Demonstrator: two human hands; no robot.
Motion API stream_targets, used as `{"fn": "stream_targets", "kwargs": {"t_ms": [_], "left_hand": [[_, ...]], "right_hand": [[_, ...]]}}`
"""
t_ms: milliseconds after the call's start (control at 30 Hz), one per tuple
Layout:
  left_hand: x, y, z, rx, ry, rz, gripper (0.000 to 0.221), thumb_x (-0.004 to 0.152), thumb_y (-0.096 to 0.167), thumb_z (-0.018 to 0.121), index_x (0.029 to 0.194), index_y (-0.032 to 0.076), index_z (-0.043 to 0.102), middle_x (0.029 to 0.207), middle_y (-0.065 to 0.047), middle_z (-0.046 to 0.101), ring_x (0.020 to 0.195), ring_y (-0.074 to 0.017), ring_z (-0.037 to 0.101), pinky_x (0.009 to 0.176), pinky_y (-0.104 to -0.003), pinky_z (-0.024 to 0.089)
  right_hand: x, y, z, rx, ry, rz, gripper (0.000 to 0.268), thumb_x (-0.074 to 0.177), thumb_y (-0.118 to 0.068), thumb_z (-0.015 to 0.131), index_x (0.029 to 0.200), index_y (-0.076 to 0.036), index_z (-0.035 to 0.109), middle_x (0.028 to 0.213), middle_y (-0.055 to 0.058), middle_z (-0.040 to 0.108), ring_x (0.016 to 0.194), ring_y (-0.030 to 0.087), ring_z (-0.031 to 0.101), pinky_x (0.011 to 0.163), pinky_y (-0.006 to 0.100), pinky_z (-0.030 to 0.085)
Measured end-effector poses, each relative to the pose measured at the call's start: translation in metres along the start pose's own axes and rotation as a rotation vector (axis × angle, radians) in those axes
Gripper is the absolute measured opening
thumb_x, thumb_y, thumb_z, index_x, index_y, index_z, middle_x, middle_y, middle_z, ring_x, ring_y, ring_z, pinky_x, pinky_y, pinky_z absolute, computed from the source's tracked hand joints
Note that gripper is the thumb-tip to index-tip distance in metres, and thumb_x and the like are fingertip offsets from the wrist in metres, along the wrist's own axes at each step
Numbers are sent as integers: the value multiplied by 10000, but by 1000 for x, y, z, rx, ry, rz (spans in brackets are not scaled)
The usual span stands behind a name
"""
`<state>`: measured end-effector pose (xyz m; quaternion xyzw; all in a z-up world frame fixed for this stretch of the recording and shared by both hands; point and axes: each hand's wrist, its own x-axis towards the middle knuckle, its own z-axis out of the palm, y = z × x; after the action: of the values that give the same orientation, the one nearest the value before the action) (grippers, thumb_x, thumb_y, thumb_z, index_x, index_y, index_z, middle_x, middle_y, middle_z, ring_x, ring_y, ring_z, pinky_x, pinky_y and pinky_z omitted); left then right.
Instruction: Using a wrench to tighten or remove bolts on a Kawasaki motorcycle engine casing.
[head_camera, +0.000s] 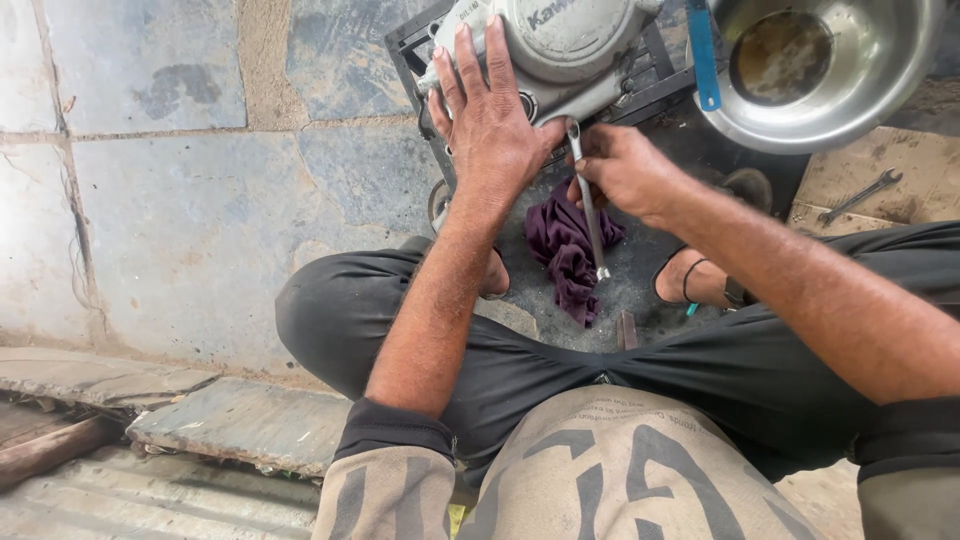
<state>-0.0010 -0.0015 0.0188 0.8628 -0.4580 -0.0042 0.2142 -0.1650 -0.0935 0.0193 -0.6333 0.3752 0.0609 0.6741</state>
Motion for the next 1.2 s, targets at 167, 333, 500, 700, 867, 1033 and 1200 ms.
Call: {"fn": "stream_targets", "kwargs": {"t_ms": [167,333,500,700,867,1033,1200], "left_hand": [[0,-6,4,-48,11,10,1252,731,583,946,1629,205,160,1664,-205,172,1552,-518,124,1217,-745,154],[1,-5,5,-11,27,32,1332,659,571,969,1612,199,116,1639,-238,163,1528,-544,121,1179,-761,153],[-2,-4,5,-37,32,50,1344,647,532,965,1613,204,90,1641,-253,151,1526,-559,117,1169,-773,159],[-2,-7,11,-27,73,59,1295,712,547,949,1620,205,91,1644,-253,148,1524,-562,122,1165,-783,166],[0,-4,7,-28,67,45,1273,723,546,946,1618,206,107,1644,-250,150,1524,-557,123,1164,-781,159],[1,3,-4,-19,-18,-2,1319,660,536,964,1602,199,104,1636,-246,156,1523,-545,124,1169,-770,153],[10,17,-22,9,-134,-85,1368,604,493,962,1591,185,66,1639,-251,128,1529,-523,98,1198,-728,130]], "right_hand": [[-16,-34,-29,-245,34,-10,236,1023,-127,578,1208,-20,680,878,108,722,815,210,687,738,369,572],[-11,-42,-48,-773,115,-233,275,991,-191,653,1233,-124,763,1054,160,764,945,309,733,859,445,562],[6,-31,-46,-879,66,-191,284,966,-195,661,1220,-132,772,1089,165,771,997,351,729,911,480,555],[3,-38,-52,-928,70,-218,298,938,-207,685,1215,-149,776,1089,143,772,1001,346,728,916,480,553],[5,-40,-55,-909,102,-220,285,948,-220,688,1211,-158,779,1070,147,773,977,344,733,900,478,562],[16,-29,-57,-1012,175,-296,258,917,-230,695,1142,-174,806,1052,152,773,954,390,723,880,496,570],[17,-36,-55,-1032,244,-360,226,905,-257,695,1075,-166,814,1014,164,769,945,397,720,870,508,565]]}}
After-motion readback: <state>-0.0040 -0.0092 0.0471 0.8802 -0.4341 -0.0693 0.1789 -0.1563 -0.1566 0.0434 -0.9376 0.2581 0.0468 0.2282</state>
